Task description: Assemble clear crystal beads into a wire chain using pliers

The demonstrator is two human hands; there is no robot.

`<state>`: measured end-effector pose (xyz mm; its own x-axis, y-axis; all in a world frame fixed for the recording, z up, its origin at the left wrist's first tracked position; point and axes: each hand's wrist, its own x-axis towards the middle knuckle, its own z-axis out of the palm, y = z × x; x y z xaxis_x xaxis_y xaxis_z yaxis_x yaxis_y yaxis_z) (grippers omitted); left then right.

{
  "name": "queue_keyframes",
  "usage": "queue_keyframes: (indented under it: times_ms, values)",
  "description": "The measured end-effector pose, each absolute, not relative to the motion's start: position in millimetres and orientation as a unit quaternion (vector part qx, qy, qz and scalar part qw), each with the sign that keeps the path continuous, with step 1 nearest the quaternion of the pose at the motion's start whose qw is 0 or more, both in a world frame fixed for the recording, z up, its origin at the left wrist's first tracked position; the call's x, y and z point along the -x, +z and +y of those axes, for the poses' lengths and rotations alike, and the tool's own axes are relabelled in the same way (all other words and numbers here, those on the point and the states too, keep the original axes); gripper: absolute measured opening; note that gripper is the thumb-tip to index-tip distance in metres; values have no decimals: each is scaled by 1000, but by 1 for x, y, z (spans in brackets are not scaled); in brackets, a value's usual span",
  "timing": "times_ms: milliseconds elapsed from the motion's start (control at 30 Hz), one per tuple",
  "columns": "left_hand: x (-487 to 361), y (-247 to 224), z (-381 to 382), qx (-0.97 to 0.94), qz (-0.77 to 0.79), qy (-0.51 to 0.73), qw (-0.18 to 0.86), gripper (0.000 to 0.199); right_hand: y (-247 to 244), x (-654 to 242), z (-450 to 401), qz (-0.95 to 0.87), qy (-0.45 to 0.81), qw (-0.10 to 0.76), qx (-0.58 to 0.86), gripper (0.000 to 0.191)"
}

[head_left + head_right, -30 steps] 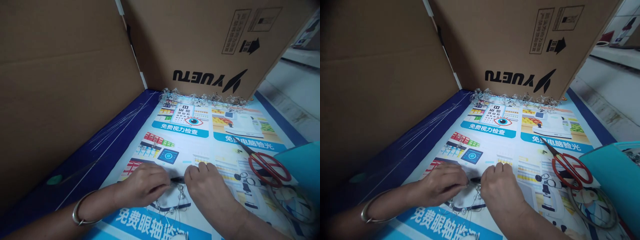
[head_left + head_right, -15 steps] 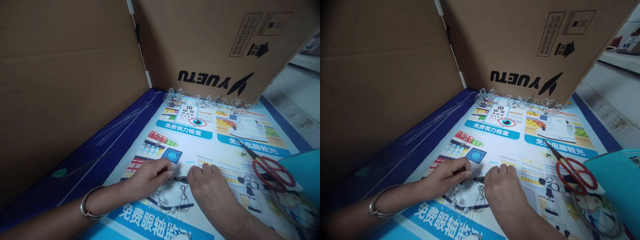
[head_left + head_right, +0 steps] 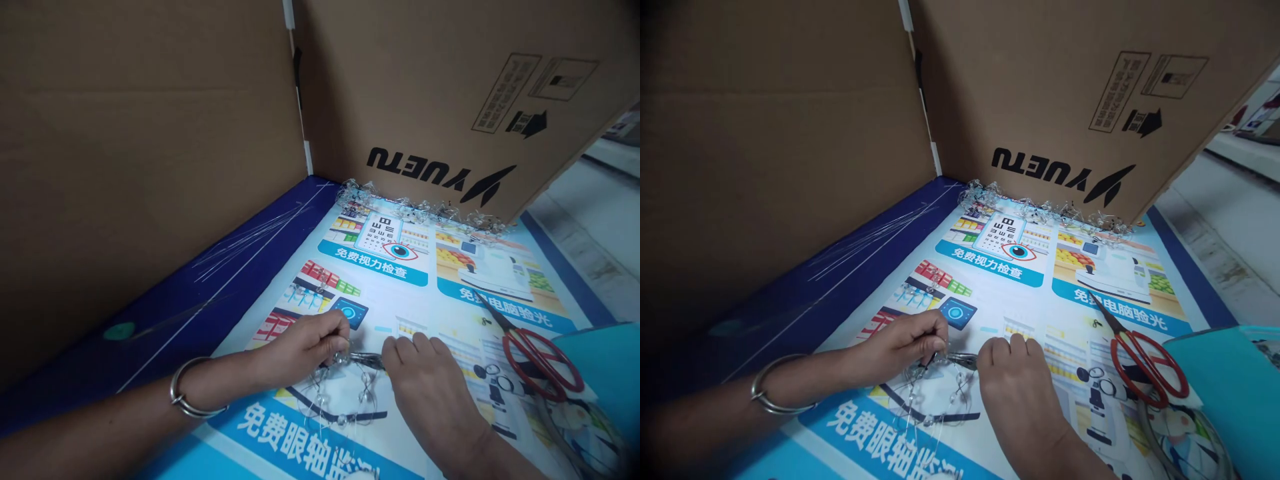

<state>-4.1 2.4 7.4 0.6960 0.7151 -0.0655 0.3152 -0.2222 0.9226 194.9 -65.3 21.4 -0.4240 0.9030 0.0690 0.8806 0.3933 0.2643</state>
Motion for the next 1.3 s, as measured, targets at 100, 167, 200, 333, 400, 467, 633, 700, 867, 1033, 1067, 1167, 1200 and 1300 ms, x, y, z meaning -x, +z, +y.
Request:
queue_keyframes:
  times_ms: [100, 167, 200, 333, 400, 467, 633, 700, 867, 1033, 1067, 1167, 1200, 1300]
  values:
    - [6, 10, 3, -756, 336, 190, 529, 11, 21, -196, -65, 835, 129, 31, -535, 22]
    - [7, 11, 3, -759, 337, 190, 524, 11, 20, -197, -65, 837, 136, 21, -529, 23]
    - [7, 11, 3, -762, 336, 191, 520, 11, 19, -197, -65, 839, 140, 17, -526, 23]
    - [10, 8, 4, -775, 329, 189, 505, 11, 17, -197, -65, 842, 149, 4, -518, 24]
    - [10, 7, 4, -779, 324, 189, 502, 11, 18, -197, -64, 842, 148, 0, -519, 25]
    - [11, 7, 4, -782, 322, 193, 498, 11, 19, -197, -64, 840, 139, -1, -524, 24]
    - [12, 10, 5, -792, 329, 195, 477, 12, 25, -203, -60, 829, 116, -5, -548, 18]
    - [13, 11, 4, -796, 330, 196, 469, 13, 30, -206, -59, 826, 119, -11, -551, 20]
    - [13, 13, 3, -820, 331, 198, 423, 13, 41, -205, -62, 824, 128, -41, -551, 23]
    - [13, 10, 2, -835, 329, 197, 394, 12, 35, -194, -69, 845, 140, -36, -515, 23]
    - [13, 9, 2, -836, 331, 196, 390, 12, 33, -192, -70, 847, 148, -28, -510, 22]
    - [13, 7, 2, -840, 338, 186, 381, 11, 27, -187, -71, 848, 172, -2, -501, 22]
    - [13, 7, 2, -841, 340, 181, 381, 10, 26, -186, -71, 847, 178, 4, -501, 22]
    - [12, 7, 3, -840, 342, 172, 384, 10, 25, -182, -72, 843, 188, 16, -505, 24]
